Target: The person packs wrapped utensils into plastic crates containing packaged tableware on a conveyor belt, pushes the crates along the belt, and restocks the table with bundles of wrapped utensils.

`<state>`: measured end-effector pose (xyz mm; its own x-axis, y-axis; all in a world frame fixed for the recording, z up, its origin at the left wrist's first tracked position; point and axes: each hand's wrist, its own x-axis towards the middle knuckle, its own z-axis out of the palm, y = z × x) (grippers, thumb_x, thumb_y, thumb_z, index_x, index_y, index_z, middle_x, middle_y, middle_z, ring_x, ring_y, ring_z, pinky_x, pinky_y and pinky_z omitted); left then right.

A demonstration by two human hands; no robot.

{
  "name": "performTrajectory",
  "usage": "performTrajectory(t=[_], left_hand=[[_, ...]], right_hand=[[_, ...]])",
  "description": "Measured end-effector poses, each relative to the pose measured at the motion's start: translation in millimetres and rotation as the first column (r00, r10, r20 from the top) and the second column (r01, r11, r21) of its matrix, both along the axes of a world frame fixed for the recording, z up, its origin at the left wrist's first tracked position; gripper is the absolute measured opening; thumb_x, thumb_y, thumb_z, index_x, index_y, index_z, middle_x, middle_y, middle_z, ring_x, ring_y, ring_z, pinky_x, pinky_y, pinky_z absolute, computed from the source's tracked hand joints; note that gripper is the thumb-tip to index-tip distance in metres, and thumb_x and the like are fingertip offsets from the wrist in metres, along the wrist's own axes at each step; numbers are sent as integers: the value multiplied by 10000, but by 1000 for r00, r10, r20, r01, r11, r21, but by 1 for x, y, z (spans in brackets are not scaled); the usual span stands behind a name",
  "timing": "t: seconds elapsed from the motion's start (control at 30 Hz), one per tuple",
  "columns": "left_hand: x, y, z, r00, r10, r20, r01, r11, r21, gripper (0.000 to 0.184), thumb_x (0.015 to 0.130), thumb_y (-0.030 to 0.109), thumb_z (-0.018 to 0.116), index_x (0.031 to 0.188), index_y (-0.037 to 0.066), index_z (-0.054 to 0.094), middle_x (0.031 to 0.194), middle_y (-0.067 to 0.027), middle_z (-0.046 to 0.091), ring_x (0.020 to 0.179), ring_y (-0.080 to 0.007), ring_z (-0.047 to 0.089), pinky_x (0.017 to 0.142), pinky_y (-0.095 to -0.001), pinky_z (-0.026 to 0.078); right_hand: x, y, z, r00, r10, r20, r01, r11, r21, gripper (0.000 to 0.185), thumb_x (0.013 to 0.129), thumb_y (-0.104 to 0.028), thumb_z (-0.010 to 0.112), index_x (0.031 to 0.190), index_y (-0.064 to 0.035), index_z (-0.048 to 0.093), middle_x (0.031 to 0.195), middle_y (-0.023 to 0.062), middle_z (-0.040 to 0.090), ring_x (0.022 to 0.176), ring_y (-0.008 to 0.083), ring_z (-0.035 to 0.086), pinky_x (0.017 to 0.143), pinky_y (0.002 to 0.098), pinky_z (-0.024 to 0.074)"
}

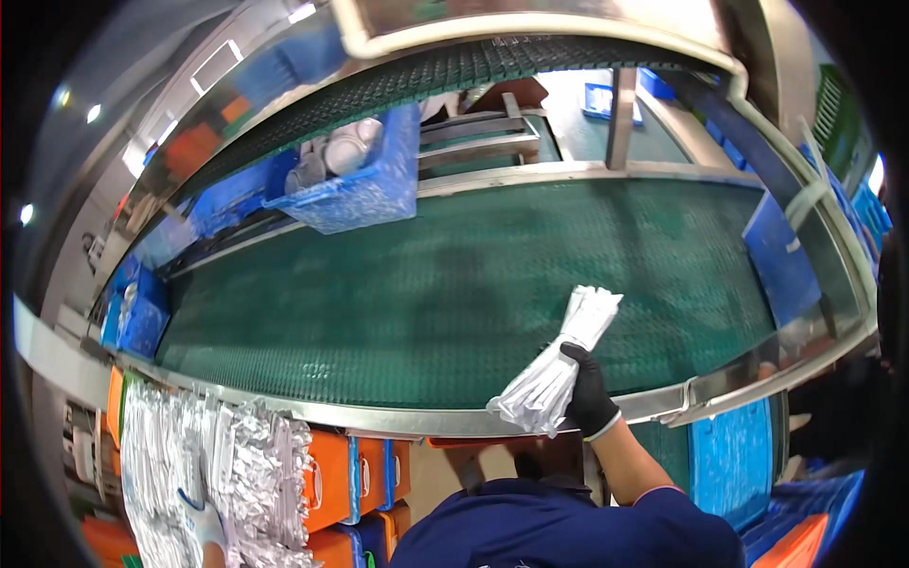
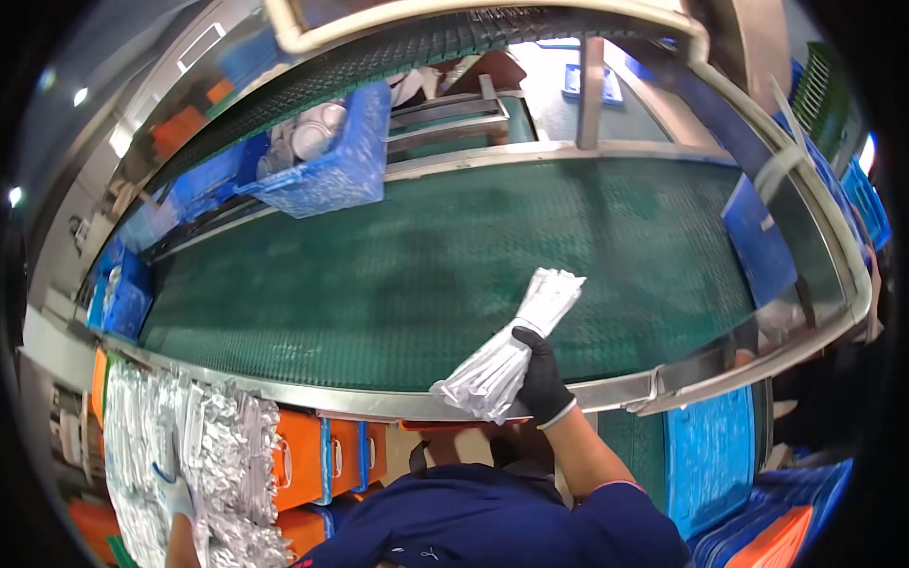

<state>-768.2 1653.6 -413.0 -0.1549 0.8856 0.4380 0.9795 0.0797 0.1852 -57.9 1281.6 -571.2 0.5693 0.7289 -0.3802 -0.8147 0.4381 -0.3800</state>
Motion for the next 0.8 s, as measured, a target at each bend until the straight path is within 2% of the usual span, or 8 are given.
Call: performTrajectory(t=[0.13, 0.2, 0.23, 0.33, 0.5, 0.6, 0.67, 0.8], left_hand=[[11, -11, 4, 993, -48, 106, 50, 999, -12, 809, 857, 69, 576, 1617, 175, 319, 1286, -238, 665, 1183, -373, 652, 996, -438, 489], [0, -3, -7, 992, -46, 119, 44, 999, 23, 828, 855, 62, 593, 1622, 189, 309, 1266, -216, 675, 1116, -347, 673, 951, -428, 500], [-6, 0, -12, 994, -53, 91, 50, 998, 41, 828, 855, 63, 597, 1622, 191, 311, 1265, -213, 675, 1104, -346, 675, 945, -429, 501], [-12, 3, -22, 993, -79, 93, 71, 994, 84, 835, 859, 64, 599, 1626, 198, 298, 1260, -211, 675, 1097, -346, 673, 942, -427, 497], [19, -21, 0, 1000, 28, 12, -28, 999, 17, 860, 849, 83, 600, 1632, 205, 267, 1320, -247, 647, 1129, -423, 647, 975, -475, 483], [20, -23, 6, 997, 54, -51, -58, 996, -75, 881, 802, 80, 609, 1618, 166, 287, 1442, -264, 547, 1218, -421, 590, 1035, -477, 444], [18, -22, 2, 999, 50, -4, -50, 998, -49, 853, 797, 108, 639, 1593, 139, 335, 1415, -251, 562, 1222, -413, 581, 1040, -480, 437], [25, -25, 2, 985, 105, -135, -106, 994, 1, 849, 784, 170, 694, 1568, 131, 369, 1353, -216, 575, 1253, -405, 536, 1080, -483, 400]], right_hand=[[7, -20, 38, 988, 131, 86, -115, 979, -168, 392, 838, -306, 692, 1112, -31, 643, 886, 111, 683, 794, 260, 689, 801, 399, 589], [9, -23, 65, 942, 231, 242, -176, 957, -229, 388, 847, -288, 677, 1126, -20, 651, 890, 112, 688, 791, 257, 688, 790, 394, 586], [11, -20, 73, 927, 281, 250, -203, 934, -295, 458, 860, -290, 661, 1207, 9, 647, 903, 116, 695, 799, 237, 692, 770, 371, 579], [27, -8, 114, 782, 421, 459, -323, 904, -278, 545, 870, -319, 657, 1289, 28, 627, 899, 118, 698, 804, 213, 695, 754, 350, 571], [48, 25, 181, 720, 511, 469, -440, 859, -261, 657, 919, -385, 620, 1428, 20, 526, 995, 200, 733, 761, 228, 723, 688, 337, 600], [43, 49, 235, 697, 546, 466, -481, 837, -260, 675, 911, -393, 631, 1424, 32, 523, 1027, 207, 734, 767, 236, 725, 692, 348, 609], [41, 70, 256, 658, 576, 485, -529, 812, -248, 653, 913, -385, 642, 1405, 33, 541, 1032, 206, 738, 779, 245, 729, 703, 351, 613], [18, 113, 311, 466, 620, 632, -579, 753, -312, 529, 953, -355, 641, 1315, 29, 606, 1027, 210, 743, 809, 256, 741, 741, 363, 622]])
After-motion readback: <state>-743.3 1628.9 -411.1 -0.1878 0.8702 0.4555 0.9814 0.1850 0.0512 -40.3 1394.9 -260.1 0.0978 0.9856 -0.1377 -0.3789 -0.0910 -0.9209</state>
